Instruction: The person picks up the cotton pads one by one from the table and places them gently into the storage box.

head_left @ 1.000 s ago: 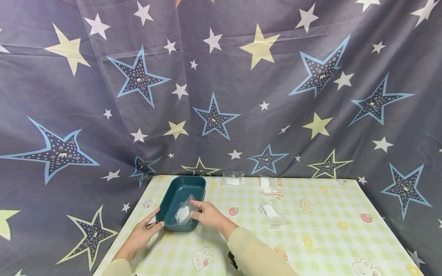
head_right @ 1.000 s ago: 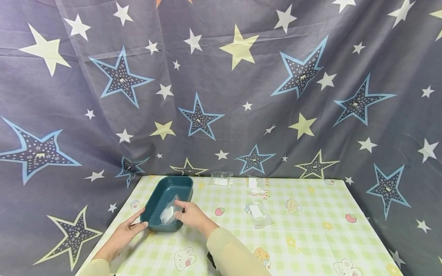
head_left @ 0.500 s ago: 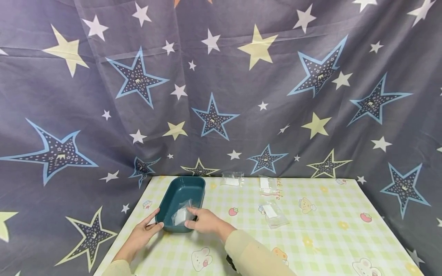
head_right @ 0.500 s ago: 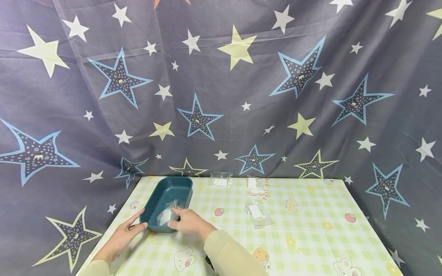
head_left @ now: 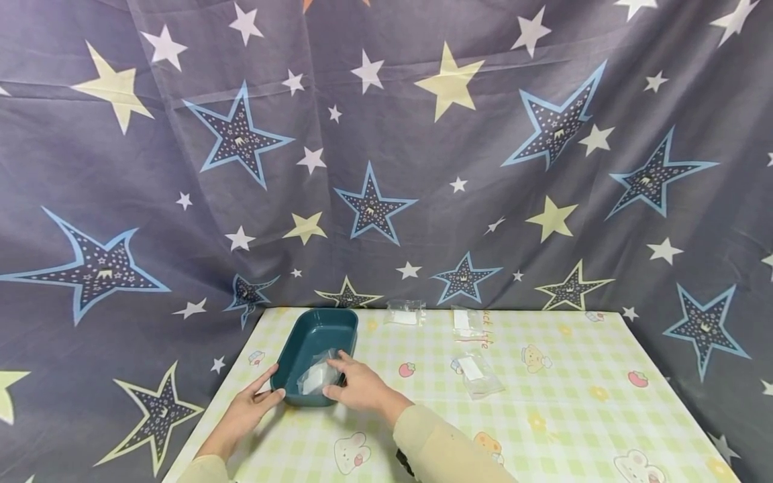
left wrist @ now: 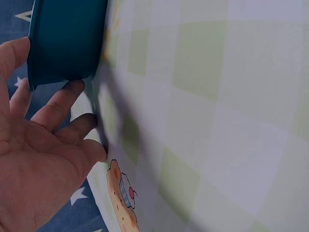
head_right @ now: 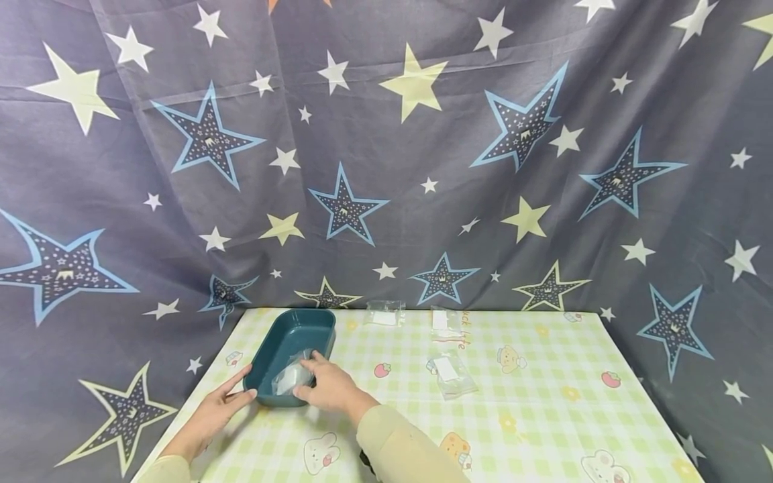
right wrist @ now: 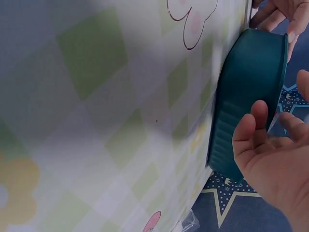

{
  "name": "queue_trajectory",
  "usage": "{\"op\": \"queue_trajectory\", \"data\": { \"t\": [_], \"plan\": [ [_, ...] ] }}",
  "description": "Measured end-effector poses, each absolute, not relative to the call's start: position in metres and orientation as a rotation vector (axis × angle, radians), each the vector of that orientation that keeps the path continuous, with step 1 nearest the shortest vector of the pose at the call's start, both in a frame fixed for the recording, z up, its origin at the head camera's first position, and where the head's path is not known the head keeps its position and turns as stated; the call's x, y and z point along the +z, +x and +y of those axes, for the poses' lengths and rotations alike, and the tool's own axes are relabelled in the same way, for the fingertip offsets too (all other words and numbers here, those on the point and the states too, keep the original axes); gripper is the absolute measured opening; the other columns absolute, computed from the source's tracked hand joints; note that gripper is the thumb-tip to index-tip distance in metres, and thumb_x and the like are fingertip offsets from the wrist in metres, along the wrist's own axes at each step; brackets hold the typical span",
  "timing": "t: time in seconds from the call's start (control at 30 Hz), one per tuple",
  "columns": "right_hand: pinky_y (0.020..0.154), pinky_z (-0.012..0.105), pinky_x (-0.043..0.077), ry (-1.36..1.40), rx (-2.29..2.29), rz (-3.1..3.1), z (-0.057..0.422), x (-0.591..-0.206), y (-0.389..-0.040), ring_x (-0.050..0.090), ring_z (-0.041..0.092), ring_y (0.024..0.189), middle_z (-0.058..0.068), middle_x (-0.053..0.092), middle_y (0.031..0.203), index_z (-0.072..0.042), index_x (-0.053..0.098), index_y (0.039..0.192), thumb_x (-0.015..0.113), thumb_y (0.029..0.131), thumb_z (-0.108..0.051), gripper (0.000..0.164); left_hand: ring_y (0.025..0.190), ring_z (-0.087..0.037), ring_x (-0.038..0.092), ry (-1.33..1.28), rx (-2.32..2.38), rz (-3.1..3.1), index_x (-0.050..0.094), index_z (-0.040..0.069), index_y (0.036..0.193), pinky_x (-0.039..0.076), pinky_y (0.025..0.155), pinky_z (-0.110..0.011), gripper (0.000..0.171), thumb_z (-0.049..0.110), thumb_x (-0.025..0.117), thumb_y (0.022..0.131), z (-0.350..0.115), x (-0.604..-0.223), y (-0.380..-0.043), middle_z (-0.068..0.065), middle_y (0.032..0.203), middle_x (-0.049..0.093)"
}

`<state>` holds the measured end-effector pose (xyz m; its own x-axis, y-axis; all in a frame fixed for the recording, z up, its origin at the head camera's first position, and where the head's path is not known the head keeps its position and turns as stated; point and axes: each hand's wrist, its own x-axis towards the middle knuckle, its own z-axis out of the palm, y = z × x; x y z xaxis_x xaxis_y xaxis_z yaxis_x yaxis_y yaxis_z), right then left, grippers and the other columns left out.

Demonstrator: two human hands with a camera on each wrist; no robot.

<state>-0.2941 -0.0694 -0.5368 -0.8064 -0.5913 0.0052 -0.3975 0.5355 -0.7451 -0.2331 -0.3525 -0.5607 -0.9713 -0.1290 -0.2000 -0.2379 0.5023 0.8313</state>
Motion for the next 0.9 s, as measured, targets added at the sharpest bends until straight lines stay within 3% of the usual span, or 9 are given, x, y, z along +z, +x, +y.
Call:
{"op": "queue_trajectory", "data": {
  "t": [0.6,0.73,0.83,0.9],
  "plan": [
    [0.126,0.046,0.044,-0.904,-1.175,2.498,-0.0628,-0.5353,-0.2945,0.048,0.031,0.154,0.016,0.032,0.176,-0.015,0.047,0.163,0.07,0.103,-0.037,0.068,0.149,-0.048,0.051,-0.328,1.435,2.634,0.03,0.029,0.171,0.043,0.12,-0.067,0.081,0.052,0.069,0.103,-0.3536,-0.5604,-0.2347,-0.032,0.156,0.054],
    [0.113,0.036,0.053,-0.912,-1.184,2.489,-0.0616,-0.5348,-0.2953,0.07,0.017,0.124,0.016,0.031,0.176,-0.015,0.047,0.163,0.072,0.102,-0.037,0.069,0.148,-0.048,0.051,-0.321,1.428,2.64,0.03,0.029,0.171,0.044,0.12,-0.067,0.082,0.053,0.069,0.102,-0.354,-0.5611,-0.2353,-0.032,0.156,0.054],
    [0.102,0.031,0.054,-0.909,-1.193,2.475,-0.0604,-0.5343,-0.2959,0.068,0.003,0.097,0.016,0.03,0.177,-0.016,0.047,0.163,0.073,0.102,-0.038,0.07,0.148,-0.048,0.052,-0.319,1.424,2.644,0.03,0.029,0.171,0.045,0.119,-0.067,0.082,0.053,0.069,0.102,-0.3542,-0.5622,-0.2359,-0.032,0.155,0.054],
    [0.1,0.029,0.054,-0.904,-1.198,2.471,-0.0598,-0.534,-0.2962,0.064,-0.002,0.093,0.015,0.03,0.177,-0.018,0.047,0.163,0.073,0.102,-0.039,0.07,0.148,-0.048,0.051,-0.319,1.421,2.645,0.03,0.029,0.171,0.044,0.119,-0.067,0.082,0.054,0.069,0.102,-0.3542,-0.5624,-0.2363,-0.032,0.156,0.054]
  ]
}}
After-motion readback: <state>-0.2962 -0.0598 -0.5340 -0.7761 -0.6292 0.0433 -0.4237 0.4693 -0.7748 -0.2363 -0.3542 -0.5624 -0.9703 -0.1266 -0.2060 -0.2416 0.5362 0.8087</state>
